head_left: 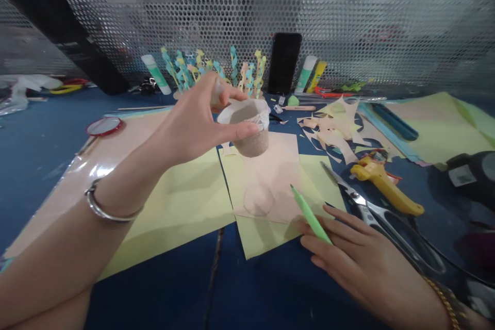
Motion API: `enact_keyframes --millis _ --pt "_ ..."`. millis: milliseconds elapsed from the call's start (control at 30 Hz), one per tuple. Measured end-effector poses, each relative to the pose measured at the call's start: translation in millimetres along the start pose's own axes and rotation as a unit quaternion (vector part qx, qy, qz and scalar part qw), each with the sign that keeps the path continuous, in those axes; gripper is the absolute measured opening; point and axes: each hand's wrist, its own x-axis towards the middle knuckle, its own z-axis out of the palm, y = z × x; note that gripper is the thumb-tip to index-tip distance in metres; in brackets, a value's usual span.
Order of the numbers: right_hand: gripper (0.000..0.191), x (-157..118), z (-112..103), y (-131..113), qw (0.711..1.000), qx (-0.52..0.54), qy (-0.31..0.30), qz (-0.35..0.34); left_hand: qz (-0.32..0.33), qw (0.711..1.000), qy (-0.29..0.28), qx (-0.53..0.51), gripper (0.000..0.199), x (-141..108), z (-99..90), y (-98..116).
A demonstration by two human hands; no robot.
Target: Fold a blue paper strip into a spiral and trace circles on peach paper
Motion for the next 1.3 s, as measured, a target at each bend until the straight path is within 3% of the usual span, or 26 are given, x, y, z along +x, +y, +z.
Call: enact_keyframes --millis 133,333,667,867,1133,1300 --pt "0.021 -3.1 -3.5 -0.1 1.000 0.009 0.008 0.005 -0.015 0.995 -0.090 0.027 0.039 -2.4 -0.7 5.0" --pt "0.022 -11.3 -6.6 2.1 1.000 0.012 -0.002 0.014 -0.014 0.993 -0.115 0.036 0.039 -6.0 8.3 11.0" --pt "0.022 -13.2 -8.0 3.6 1.000 0.024 -0.011 0.014 -0.017 0.972 -0.234 0.011 0.045 -18.3 28.5 18.2" --pt "0.022 -13.2 -9.3 3.5 1.000 0.021 -0.014 0.014 -0.010 0.971 -0.238 0.017 0.047 -22.0 36.8 13.8" --pt "0.022 -14.3 -8.6 2.3 1.000 0.014 -0.014 0.015 -0.005 0.965 -0.261 0.004 0.038 -23.7 31.0 16.6" --pt "0.025 -19.3 -6.7 4.6 0.999 -0.021 -0.029 -0.002 0.002 0.969 -0.245 -0.028 0.046 -24.1 34.8 11.5"
